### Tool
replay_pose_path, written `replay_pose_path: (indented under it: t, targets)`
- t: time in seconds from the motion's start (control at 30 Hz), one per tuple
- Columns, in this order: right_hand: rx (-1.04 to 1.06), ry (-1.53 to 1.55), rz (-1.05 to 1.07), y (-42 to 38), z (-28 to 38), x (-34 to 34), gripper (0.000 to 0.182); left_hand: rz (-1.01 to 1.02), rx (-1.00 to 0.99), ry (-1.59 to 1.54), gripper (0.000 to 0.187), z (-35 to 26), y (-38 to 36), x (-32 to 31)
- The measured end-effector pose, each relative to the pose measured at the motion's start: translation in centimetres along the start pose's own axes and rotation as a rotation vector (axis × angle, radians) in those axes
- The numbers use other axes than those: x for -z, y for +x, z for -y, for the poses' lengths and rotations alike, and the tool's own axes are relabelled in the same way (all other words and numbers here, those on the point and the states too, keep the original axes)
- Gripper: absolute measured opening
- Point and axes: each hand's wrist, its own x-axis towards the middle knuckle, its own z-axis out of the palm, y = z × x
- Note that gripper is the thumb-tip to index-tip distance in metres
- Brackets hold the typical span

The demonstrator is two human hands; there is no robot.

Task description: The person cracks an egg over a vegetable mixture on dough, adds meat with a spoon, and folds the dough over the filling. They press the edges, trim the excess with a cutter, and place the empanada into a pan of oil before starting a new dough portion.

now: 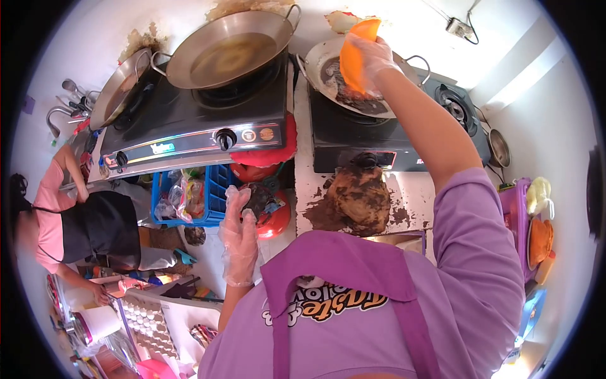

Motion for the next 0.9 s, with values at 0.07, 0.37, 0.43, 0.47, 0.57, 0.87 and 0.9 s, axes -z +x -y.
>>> replay_pose_path:
  t: [0.07, 0.37, 0.43, 0.47, 0.57, 0.87, 0.9]
  targets:
    - [0.032, -0.154, 0.004, 2.6, -2.1, -0.9, 0.040, -0.037, 0.045, -0.043, 0.045, 0.8, -0.4, 0.1]
    - [0.246, -1.116, 0.144, 4.6, -2.4, -2.8, 0.043, -0.089, 0.052, -0.012, 0.038, 2.2, -0.3, 0.2]
    - [0.217, -1.321, 0.204, 4.9, -2.2, -3.3, 0.051, -0.080, 0.020, 0.061, 0.037, 2.4, -0.3, 0.0]
    - [0.218, -1.321, 0.205, 4.8, -2.2, -3.4, 0.051, -0.077, 0.074, 0.013, 0.038, 2.4, -0.4, -0.2]
    - [0.223, -1.391, 0.144, 5.2, -3.1, -3.4, 0.058, -0.054, 0.089, 0.021, 0.038, 2.7, -0.3, -0.2]
    - [0.386, -1.620, 0.207, 3.6, -2.1, -3.6, 0.040, -0.015, 0.086, 0.089, 0.041, 1.5, -0.3, 0.0]
    - [0.455, -1.642, 0.207, 2.6, -0.7, -3.7, 0.036, -0.008, 0.102, 0.104, 0.041, 1.4, -0.3, 0.0]
